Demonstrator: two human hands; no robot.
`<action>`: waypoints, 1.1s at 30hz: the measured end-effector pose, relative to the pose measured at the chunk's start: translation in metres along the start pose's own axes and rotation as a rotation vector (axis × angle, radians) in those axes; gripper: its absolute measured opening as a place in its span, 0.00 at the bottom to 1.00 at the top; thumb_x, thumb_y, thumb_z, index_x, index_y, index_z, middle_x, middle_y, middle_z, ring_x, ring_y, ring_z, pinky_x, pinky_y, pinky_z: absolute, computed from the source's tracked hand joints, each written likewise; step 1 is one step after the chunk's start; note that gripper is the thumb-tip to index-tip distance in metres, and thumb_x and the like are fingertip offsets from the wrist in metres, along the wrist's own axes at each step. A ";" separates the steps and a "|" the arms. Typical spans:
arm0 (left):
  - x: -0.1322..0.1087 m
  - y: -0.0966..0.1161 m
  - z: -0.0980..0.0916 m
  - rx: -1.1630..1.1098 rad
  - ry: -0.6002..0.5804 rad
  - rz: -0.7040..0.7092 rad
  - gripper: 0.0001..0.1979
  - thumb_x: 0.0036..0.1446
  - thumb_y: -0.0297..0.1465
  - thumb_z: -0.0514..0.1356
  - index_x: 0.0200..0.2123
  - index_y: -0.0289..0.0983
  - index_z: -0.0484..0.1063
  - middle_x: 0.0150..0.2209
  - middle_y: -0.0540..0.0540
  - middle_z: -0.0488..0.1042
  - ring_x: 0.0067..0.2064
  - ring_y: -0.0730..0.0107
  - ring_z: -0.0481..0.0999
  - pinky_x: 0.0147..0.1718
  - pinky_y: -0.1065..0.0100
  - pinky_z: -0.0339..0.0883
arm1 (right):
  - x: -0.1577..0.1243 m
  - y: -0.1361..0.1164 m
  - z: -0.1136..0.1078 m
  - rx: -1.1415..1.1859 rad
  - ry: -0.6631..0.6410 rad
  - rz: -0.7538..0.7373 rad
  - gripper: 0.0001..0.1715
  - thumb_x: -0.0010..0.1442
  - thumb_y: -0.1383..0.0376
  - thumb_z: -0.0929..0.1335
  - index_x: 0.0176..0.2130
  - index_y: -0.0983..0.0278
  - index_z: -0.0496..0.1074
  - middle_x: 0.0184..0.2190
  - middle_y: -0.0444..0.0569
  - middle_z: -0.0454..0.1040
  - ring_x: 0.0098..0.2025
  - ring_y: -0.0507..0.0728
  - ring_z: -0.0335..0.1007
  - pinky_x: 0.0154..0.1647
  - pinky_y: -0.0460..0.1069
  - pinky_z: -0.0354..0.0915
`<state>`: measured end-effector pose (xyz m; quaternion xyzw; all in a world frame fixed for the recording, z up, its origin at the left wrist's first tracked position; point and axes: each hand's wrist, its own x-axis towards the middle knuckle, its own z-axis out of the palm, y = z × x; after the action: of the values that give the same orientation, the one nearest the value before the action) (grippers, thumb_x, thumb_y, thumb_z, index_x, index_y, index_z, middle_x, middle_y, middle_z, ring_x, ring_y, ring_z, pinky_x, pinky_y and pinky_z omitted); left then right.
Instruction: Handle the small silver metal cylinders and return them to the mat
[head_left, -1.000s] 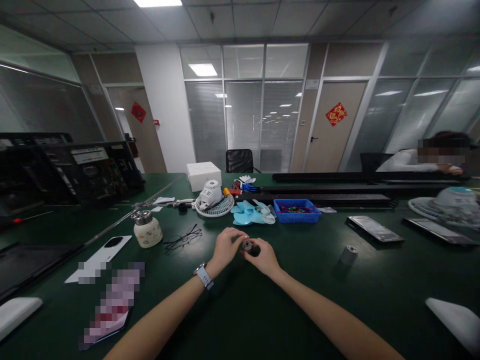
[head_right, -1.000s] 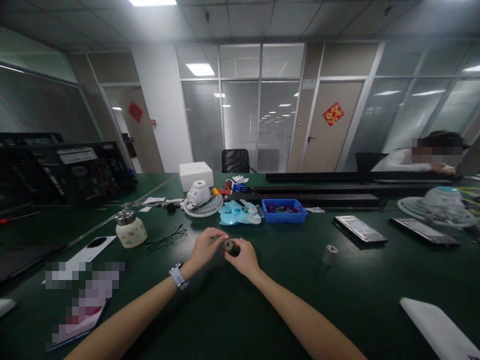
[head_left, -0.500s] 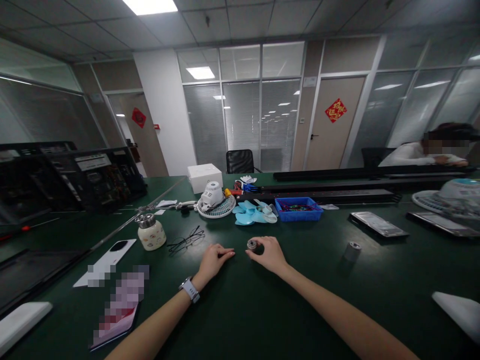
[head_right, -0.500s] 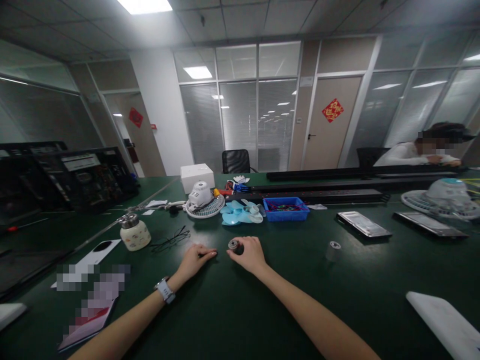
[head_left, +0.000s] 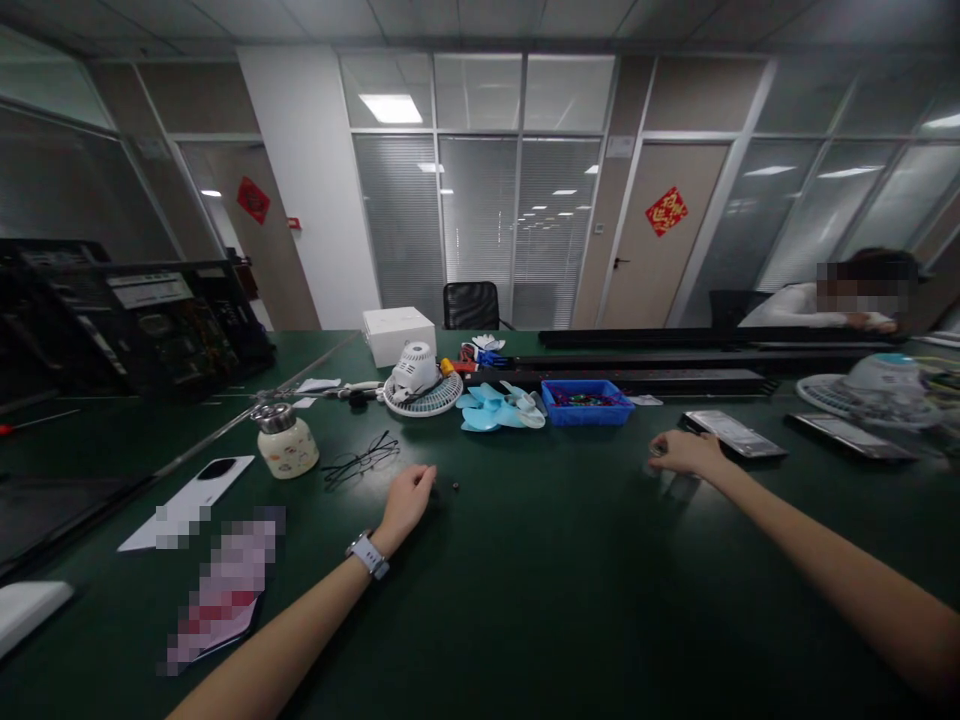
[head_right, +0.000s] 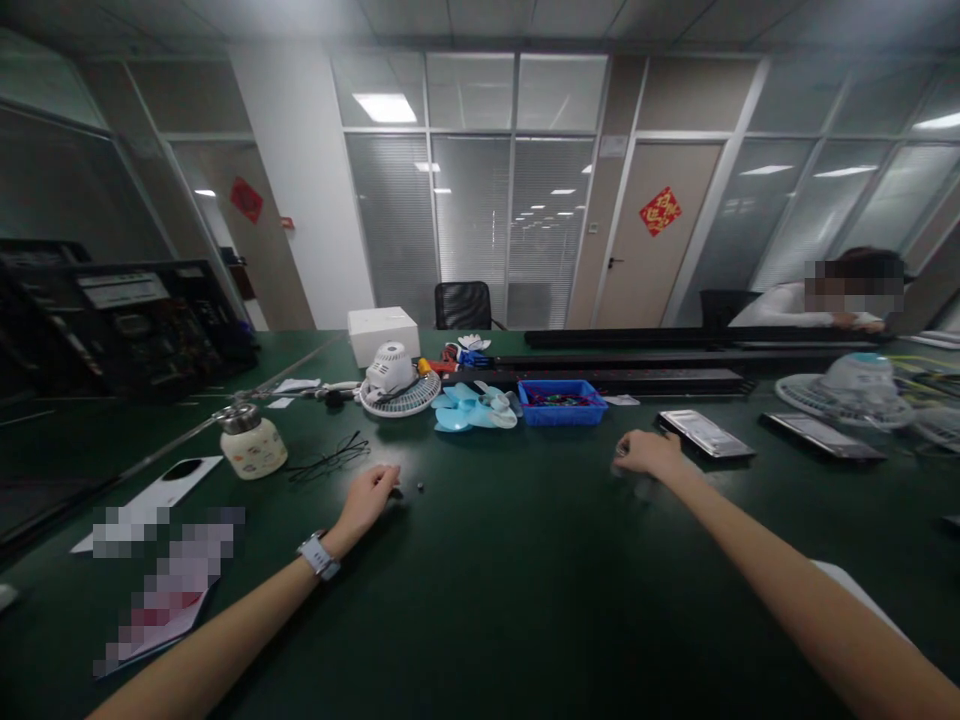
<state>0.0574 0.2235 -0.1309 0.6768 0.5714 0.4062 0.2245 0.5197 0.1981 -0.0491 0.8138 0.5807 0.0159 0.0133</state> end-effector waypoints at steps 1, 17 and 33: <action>-0.001 0.000 -0.001 -0.006 0.002 -0.011 0.19 0.55 0.41 0.49 0.21 0.36 0.70 0.25 0.46 0.72 0.31 0.63 0.70 0.31 0.67 0.59 | -0.005 -0.011 -0.001 0.003 0.089 -0.037 0.25 0.46 0.57 0.71 0.45 0.60 0.75 0.44 0.55 0.76 0.49 0.68 0.69 0.51 0.63 0.57; -0.033 0.006 -0.024 -0.179 -0.047 0.004 0.17 0.56 0.37 0.49 0.18 0.38 0.63 0.27 0.48 0.68 0.31 0.66 0.69 0.34 0.67 0.61 | -0.069 -0.263 0.054 0.633 0.027 -0.695 0.15 0.54 0.51 0.69 0.37 0.55 0.80 0.32 0.46 0.74 0.33 0.53 0.68 0.30 0.46 0.59; -0.032 0.001 -0.018 -0.045 -0.094 0.000 0.23 0.59 0.47 0.47 0.24 0.38 0.69 0.23 0.50 0.70 0.30 0.64 0.72 0.31 0.68 0.60 | -0.014 0.038 0.027 0.478 0.259 -0.017 0.19 0.53 0.50 0.67 0.37 0.56 0.80 0.35 0.47 0.79 0.38 0.60 0.74 0.34 0.49 0.65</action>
<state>0.0430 0.1903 -0.1294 0.6900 0.5509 0.3868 0.2662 0.5519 0.1724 -0.0743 0.7802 0.5715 -0.0177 -0.2537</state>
